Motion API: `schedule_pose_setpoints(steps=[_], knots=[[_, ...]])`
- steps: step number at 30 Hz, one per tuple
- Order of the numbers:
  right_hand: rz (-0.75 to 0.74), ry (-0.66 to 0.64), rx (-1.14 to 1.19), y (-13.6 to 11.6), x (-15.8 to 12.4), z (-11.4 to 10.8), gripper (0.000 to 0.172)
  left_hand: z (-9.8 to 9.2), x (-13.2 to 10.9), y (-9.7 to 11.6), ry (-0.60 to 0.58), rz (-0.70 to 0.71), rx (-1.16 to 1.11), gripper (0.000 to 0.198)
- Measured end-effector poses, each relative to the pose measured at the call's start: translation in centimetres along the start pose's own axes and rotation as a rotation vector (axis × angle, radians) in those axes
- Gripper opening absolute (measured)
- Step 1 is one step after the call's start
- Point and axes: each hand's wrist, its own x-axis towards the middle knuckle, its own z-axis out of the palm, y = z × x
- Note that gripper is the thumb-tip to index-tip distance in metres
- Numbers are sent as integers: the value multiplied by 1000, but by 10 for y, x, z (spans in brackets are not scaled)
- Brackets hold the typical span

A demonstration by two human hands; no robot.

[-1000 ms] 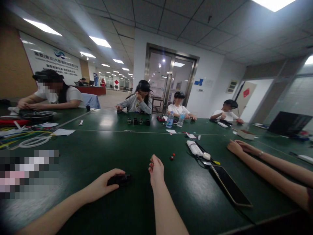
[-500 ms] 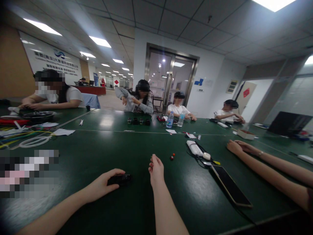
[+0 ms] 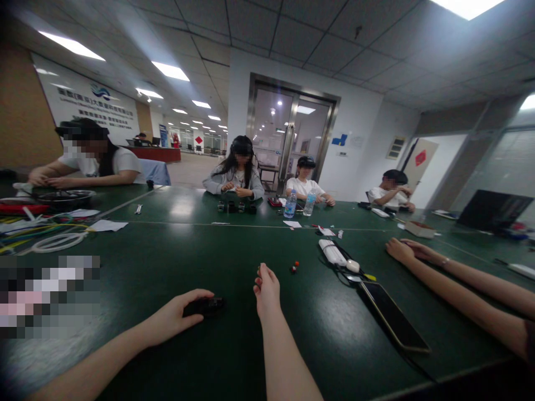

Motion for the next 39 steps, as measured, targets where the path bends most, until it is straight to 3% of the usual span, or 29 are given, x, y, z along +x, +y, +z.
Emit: schedule_pose_setpoints(steps=[19,21,24,25,27,29,30,34,39], knots=[[41,-7,-17,5,8,-3,23,0,0,1,-4,69,36,39],[7,-10,-92,3,5,-3,26,-1,-1,2,-5,67,25,39],[-184,-34,-356,-3,-6,3,32,-2,-2,2,-3,44,13,41],[-276,-98,-467,-5,-12,6,31,-2,-2,1,-4,36,8,43],[-375,-381,-664,-8,-25,13,28,-2,-1,-1,-5,25,-4,44],[-329,-652,-828,-7,-37,18,26,0,0,-3,9,17,-13,46],[-311,-712,-914,-6,-42,20,25,0,1,-4,21,18,-14,46],[-361,-787,-1112,-2,-50,21,21,3,2,-4,41,60,-27,44],[-409,-822,-1187,-1,-47,21,20,2,1,0,39,61,-19,38]])
